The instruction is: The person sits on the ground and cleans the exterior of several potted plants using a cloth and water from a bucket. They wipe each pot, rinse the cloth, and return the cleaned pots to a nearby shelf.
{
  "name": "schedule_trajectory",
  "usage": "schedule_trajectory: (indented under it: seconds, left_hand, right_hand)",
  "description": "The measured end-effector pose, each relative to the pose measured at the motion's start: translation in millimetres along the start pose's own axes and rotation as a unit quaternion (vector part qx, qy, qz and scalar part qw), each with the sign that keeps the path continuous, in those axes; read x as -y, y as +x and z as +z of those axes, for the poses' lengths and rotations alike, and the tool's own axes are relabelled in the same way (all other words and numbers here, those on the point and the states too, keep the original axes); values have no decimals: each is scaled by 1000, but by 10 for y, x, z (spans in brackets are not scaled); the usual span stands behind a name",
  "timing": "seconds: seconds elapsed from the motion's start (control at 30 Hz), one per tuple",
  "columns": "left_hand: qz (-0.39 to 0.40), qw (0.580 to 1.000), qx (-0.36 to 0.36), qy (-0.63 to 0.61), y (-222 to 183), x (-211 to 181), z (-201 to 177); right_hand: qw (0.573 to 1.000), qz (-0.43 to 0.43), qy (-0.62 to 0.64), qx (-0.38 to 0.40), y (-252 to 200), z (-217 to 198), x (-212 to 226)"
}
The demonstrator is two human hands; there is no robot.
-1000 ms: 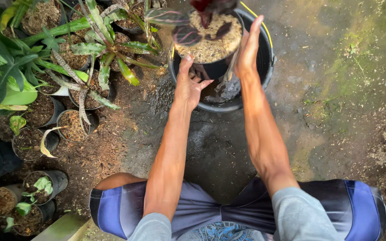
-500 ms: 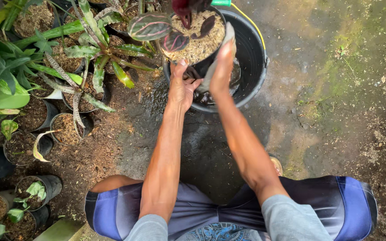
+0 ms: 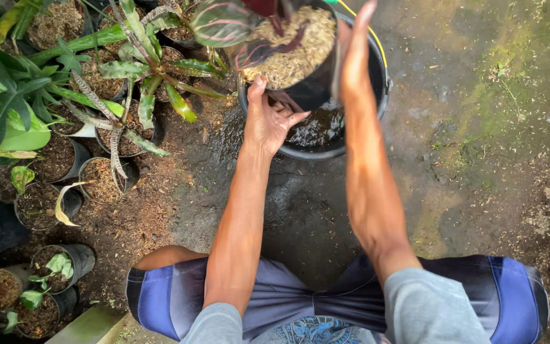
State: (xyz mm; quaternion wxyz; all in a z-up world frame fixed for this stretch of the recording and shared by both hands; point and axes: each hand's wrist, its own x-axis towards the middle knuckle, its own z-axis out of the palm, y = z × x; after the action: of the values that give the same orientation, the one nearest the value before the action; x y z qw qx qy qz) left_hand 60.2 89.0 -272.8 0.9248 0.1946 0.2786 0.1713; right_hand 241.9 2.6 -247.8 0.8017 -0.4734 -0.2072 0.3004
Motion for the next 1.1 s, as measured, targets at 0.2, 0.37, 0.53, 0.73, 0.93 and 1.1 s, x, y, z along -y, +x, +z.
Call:
schedule_trajectory:
  seconds: [0.2, 0.37, 0.53, 0.73, 0.93, 1.1]
  left_hand:
    - [51, 999, 12, -16, 165, 59, -117]
    - [87, 994, 52, 30, 263, 41, -223]
    - [45, 994, 26, 94, 112, 12, -165]
    - [17, 992, 89, 92, -39, -75, -130]
    - [-12, 974, 178, 143, 39, -130, -452]
    - [85, 984, 80, 137, 200, -5, -355]
  right_hand:
    - [861, -222, -428, -165, -855, 648, -530]
    - [819, -296, -484, -87, -1340, 1075, -588]
    - [861, -330, -358, -144, -908, 721, -485]
    - [985, -151, -75, 39, -185, -37, 22]
    - [980, 141, 57, 126, 189, -427, 80]
    - [975, 28, 222, 0, 46, -648, -366]
